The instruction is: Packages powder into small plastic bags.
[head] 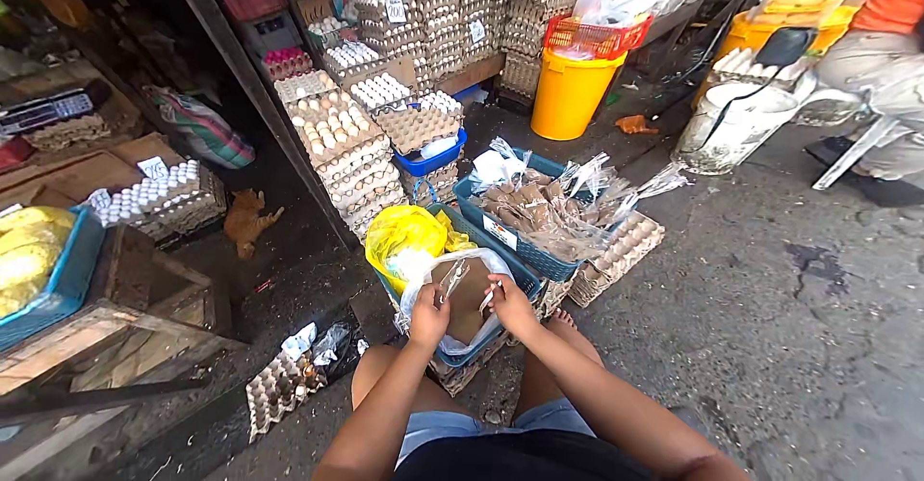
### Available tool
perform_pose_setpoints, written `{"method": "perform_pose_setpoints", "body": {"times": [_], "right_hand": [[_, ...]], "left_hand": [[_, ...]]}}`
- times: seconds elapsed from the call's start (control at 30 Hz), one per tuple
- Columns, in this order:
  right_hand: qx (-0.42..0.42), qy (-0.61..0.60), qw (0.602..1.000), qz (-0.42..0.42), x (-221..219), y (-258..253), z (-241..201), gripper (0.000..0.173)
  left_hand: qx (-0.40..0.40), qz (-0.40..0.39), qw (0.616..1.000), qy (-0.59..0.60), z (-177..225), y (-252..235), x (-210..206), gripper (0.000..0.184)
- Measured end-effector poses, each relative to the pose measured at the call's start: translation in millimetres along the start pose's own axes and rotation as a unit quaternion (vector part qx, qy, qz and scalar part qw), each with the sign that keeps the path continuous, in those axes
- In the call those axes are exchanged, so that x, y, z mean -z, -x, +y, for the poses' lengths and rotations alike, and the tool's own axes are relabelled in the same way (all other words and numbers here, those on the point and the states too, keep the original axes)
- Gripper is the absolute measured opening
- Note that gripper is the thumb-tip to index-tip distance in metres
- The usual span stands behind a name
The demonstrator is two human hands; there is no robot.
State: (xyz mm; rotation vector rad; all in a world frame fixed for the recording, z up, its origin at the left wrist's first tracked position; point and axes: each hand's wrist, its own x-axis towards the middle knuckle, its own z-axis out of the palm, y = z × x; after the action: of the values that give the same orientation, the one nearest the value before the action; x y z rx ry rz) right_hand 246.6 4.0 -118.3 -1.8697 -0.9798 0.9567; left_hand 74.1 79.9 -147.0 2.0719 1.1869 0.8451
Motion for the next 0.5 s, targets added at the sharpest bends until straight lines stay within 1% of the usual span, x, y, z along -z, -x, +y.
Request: {"method": "perform_pose_setpoints", "body": {"times": [0.13, 0.23, 0.33, 0.5], "right_hand": [[-0.034, -0.113, 0.992, 0.044, 15.8, 4.1, -12.1, 0.037], [-0.042, -0.197, 0.977, 0.074, 23.9, 4.4, -6.9, 0.035], [-0.02, -0.249, 0.964, 0.087, 36.9, -0.7, -2.6, 0.034], [0.02, -0.294, 0.948, 0.119, 60.3, -2.6, -34.7, 0.03]], "left_hand": [[0.008, -0.018, 1.0, -0.01, 6.9, -0.6, 3.8, 0.03], [0.024, -0.034, 0.999, -0.017, 1.7, 2.9, 2.0, 0.03], [0.014, -0.021, 1.0, -0.011, -9.9, 3.6, -5.5, 0.027], [0.014, -0.022, 1.0, -0.001, -10.6, 4.3, -5.1, 0.028]]}}
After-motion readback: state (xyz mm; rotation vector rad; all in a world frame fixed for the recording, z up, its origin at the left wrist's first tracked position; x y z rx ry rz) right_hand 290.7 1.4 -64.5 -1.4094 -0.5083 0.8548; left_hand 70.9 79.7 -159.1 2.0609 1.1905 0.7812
